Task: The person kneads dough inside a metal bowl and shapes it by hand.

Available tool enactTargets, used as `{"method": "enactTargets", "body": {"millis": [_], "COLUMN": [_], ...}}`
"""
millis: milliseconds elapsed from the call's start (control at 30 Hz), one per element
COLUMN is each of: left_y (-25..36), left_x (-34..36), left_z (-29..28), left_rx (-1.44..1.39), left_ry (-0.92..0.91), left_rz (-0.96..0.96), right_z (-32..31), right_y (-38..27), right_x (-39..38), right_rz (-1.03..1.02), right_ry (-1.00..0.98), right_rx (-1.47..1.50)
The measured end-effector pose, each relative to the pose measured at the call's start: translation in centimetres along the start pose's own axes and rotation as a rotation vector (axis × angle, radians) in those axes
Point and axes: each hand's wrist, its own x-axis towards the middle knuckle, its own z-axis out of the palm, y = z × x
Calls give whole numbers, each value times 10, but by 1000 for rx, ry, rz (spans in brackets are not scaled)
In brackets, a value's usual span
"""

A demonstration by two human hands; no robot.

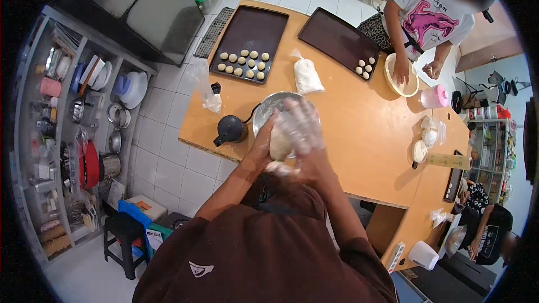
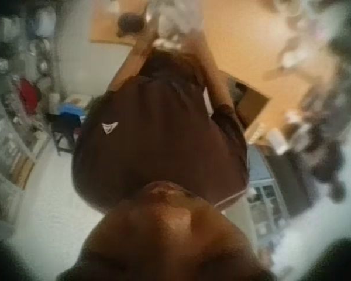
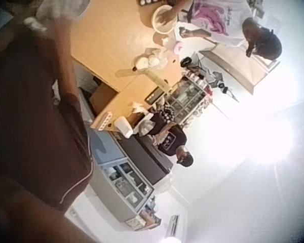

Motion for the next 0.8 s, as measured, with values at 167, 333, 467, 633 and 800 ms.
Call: {"method": "enactTargets", "body": {"millis": [167, 333, 467, 633, 800], "left_y": [39, 44, 54, 76, 94], "left_x": [-16, -5, 0, 1, 11], "left_z": [14, 0, -1, 0, 0], "left_rx": [-395, -270, -252, 125, 529], "left_ry": [-181, -216, -198, -126, -488], "left_rz": [-100, -194, -166, -103, -138], "right_z": [18, 0, -15, -36, -44], "right_y": [4, -2, 3, -7, 4], "right_x": [-5, 4, -6, -4, -12], "right_rz": [83, -8, -106, -180, -226], "right_ry": [-111, -201, -313, -453, -628], "right_rx": [-225, -218, -152, -149, -203]}}
